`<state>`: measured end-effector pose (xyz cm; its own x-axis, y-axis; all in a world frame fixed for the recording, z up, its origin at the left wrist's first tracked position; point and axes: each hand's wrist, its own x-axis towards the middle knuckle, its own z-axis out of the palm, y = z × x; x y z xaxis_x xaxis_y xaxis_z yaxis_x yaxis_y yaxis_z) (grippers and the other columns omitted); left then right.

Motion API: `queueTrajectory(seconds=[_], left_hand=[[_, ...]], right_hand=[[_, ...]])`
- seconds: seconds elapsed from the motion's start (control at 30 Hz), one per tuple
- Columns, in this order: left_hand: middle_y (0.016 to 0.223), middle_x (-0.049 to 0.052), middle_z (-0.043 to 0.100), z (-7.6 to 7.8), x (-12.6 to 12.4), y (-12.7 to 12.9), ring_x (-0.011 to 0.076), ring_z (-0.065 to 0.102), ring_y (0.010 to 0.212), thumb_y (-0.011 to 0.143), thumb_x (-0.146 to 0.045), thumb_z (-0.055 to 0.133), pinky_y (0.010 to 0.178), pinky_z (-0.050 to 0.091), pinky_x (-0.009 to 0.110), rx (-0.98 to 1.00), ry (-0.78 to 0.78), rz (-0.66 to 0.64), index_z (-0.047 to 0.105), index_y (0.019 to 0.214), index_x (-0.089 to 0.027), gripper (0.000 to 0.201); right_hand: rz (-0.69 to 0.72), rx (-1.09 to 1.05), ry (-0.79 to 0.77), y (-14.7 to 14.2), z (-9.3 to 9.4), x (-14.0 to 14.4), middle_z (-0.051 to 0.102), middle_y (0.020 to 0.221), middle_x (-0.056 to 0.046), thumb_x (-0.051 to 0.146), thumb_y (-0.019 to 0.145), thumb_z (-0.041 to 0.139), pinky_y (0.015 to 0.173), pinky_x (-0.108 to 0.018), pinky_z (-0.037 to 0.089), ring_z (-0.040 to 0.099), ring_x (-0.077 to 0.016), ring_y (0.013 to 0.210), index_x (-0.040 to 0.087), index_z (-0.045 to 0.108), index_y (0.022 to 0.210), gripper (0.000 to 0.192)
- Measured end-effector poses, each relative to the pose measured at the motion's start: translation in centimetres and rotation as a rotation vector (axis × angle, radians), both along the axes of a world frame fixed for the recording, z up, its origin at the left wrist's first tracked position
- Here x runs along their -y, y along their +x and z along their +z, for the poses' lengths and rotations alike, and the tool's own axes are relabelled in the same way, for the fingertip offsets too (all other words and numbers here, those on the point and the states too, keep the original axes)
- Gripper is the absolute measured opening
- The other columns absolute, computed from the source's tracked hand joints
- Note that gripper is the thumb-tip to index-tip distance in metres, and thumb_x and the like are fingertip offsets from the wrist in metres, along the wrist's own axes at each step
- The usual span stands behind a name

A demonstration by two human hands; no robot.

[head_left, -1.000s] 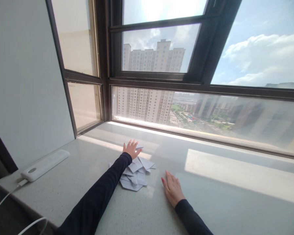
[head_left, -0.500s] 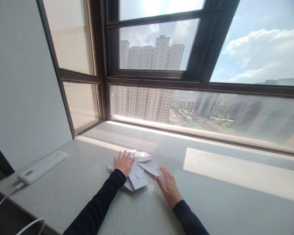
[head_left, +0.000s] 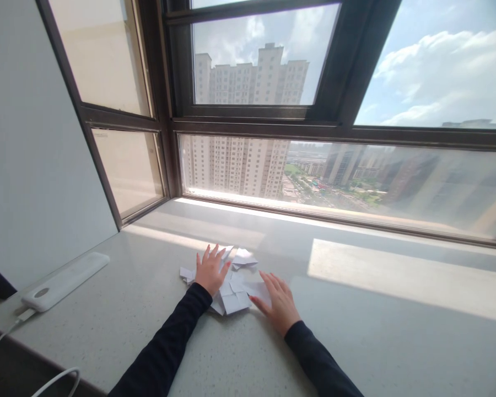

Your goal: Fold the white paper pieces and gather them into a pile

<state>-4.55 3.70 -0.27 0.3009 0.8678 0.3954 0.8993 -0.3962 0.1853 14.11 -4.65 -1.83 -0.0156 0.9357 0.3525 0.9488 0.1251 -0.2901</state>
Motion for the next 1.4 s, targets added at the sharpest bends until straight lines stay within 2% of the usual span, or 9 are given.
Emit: queueTrajectory(seconds=[0.1, 0.3, 0.47, 0.73, 0.97, 1.1, 1.2, 1.3, 1.4], left_hand=[[0.128, 0.000, 0.032, -0.6, 0.5, 0.6, 0.0256, 0.017, 0.119, 0.074, -0.048, 0.033, 0.094, 0.007, 0.053, -0.073, -0.029, -0.154, 0.035, 0.118, -0.031, 0.047], [0.123, 0.002, 0.039, 0.0, -0.1, 0.2, 0.0228, 0.026, 0.116, 0.078, -0.037, 0.032, 0.096, 0.012, 0.047, 0.004, 0.034, 0.027, 0.041, 0.113, -0.027, 0.038], [0.115, 0.003, 0.047, 1.0, 0.2, -0.1, 0.0189, 0.037, 0.108, 0.078, -0.030, 0.032, 0.093, 0.025, 0.035, 0.119, 0.069, 0.023, 0.047, 0.106, -0.022, 0.033], [0.112, 0.005, 0.049, 1.3, -0.6, 2.3, 0.0171, 0.043, 0.102, 0.078, -0.025, 0.032, 0.084, 0.034, 0.029, 0.035, -0.059, -0.132, 0.046, 0.107, -0.020, 0.032], [0.112, 0.005, 0.050, -0.2, 1.1, 5.2, 0.0255, 0.032, 0.112, 0.078, -0.038, 0.032, 0.092, 0.016, 0.049, -0.050, -0.078, -0.155, 0.038, 0.115, -0.028, 0.039], [0.093, 0.007, 0.057, 0.6, 1.6, 5.1, 0.0227, 0.044, 0.097, 0.081, -0.028, 0.026, 0.087, 0.024, 0.042, -0.078, -0.087, -0.157, 0.035, 0.117, -0.024, 0.038], [0.108, 0.008, 0.048, 1.4, 0.3, 4.9, 0.0226, 0.040, 0.100, 0.077, -0.015, 0.029, 0.082, 0.029, 0.038, -0.089, -0.111, -0.171, 0.033, 0.118, -0.022, 0.042], [0.118, 0.004, 0.040, 1.4, -1.4, 5.0, 0.0227, 0.031, 0.108, 0.067, -0.006, 0.037, 0.087, 0.024, 0.038, -0.115, -0.158, -0.238, 0.034, 0.117, -0.025, 0.053], [0.107, 0.005, 0.047, 1.2, -2.7, 5.4, 0.0246, 0.034, 0.104, 0.062, -0.006, 0.044, 0.087, 0.022, 0.041, -0.113, -0.213, -0.280, 0.048, 0.102, -0.023, 0.044]], right_hand=[[-0.018, -0.002, -0.076, 0.0, -0.3, 0.0, 0.047, 0.113, -0.007, 0.041, 0.070, 0.045, 0.093, -0.043, 0.014, 0.033, -0.0235, 0.110, 0.021, 0.034, 0.119, 0.054], [-0.139, -0.158, 0.021, 2.0, 0.0, -0.4, 0.054, 0.089, -0.006, 0.034, 0.064, 0.052, 0.080, -0.037, 0.032, 0.048, -0.0212, 0.085, 0.018, 0.036, 0.116, 0.057], [-0.110, -0.291, 0.093, 2.6, -0.2, -0.8, 0.052, 0.071, -0.003, 0.033, 0.066, 0.050, 0.073, -0.033, 0.037, 0.049, -0.0184, 0.071, 0.015, 0.045, 0.106, 0.044], [-0.151, -0.179, -0.028, 1.9, -0.4, -0.3, 0.056, 0.082, -0.006, 0.040, 0.058, 0.058, 0.074, -0.034, 0.036, 0.049, -0.0214, 0.078, 0.016, 0.050, 0.105, 0.053], [-0.015, -0.380, 0.010, 2.8, -0.1, -0.4, 0.059, 0.070, -0.004, 0.034, 0.067, 0.047, 0.068, -0.027, 0.041, 0.054, -0.0172, 0.071, 0.017, 0.060, 0.086, 0.028], [-0.043, -0.498, 0.021, 3.4, 0.2, -0.5, 0.060, 0.074, -0.005, 0.033, 0.069, 0.044, 0.066, -0.027, 0.042, 0.055, -0.0176, 0.073, 0.018, 0.063, 0.072, 0.024], [-0.012, -0.540, -0.008, 3.3, 0.2, -0.5, 0.060, 0.074, -0.004, 0.030, 0.067, 0.045, 0.066, -0.027, 0.042, 0.055, -0.0174, 0.073, 0.018, 0.062, 0.069, 0.021], [0.029, -0.574, -0.024, 3.1, -0.1, -0.4, 0.058, 0.071, -0.002, 0.023, 0.062, 0.049, 0.065, -0.026, 0.042, 0.053, -0.0153, 0.069, 0.018, 0.061, 0.080, 0.022], [0.046, -0.654, -0.033, 3.3, -0.5, -0.4, 0.056, 0.068, 0.001, 0.015, 0.057, 0.052, 0.063, -0.025, 0.042, 0.052, -0.0126, 0.063, 0.019, 0.053, 0.098, 0.041]])
